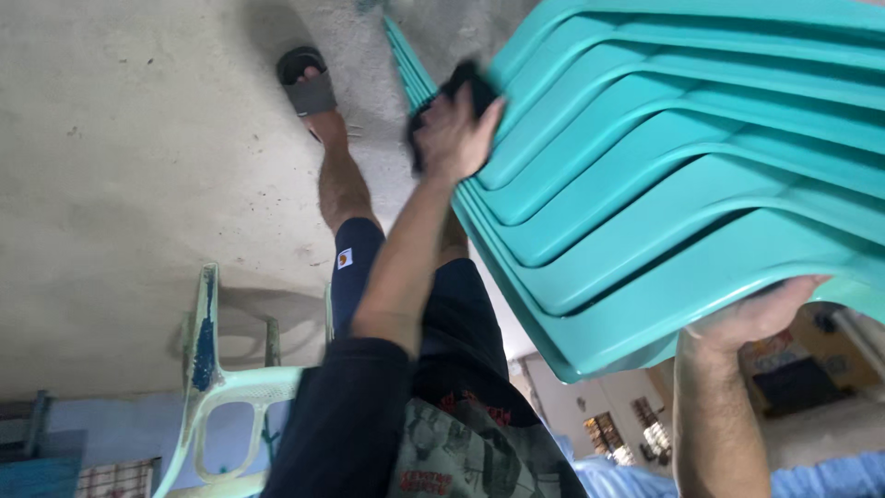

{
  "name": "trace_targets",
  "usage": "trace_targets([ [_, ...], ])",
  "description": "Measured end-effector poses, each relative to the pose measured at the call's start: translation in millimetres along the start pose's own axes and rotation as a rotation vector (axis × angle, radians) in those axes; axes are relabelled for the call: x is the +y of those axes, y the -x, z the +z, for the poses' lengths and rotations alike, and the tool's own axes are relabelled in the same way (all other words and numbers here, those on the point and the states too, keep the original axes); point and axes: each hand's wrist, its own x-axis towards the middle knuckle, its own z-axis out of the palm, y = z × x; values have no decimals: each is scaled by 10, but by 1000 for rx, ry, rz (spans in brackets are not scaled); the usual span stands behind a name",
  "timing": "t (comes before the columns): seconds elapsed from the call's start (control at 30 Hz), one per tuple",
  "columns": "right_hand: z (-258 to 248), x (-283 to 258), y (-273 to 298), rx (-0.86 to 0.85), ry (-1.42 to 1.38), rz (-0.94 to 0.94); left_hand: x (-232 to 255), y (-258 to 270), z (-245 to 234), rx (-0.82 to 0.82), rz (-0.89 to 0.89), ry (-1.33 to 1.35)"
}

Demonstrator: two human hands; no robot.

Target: The person wipes plastic chairs one by one using a cloth.

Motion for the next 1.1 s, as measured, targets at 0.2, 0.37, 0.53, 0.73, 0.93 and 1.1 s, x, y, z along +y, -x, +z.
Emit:
trace_targets([
  [0.2,81,-301,-244,60,-163,5,-328,1641,372,164,532,-218],
  [0.37,140,-19,-148,89,-416,170,-24,2434,575,177,863,109],
  [0.53,315,432,112,221,-724,300,-186,2144,624,148,666,105],
  [0.73,348,510,143,175,-482,485,-133,3412,1268,367,851,-48],
  [0.93,490,935,149,122,-268,283,-261,3656,1293,302,937,74],
  [1.1,321,686,62,121,-558,235,-703,2762,1570,372,947,57],
])
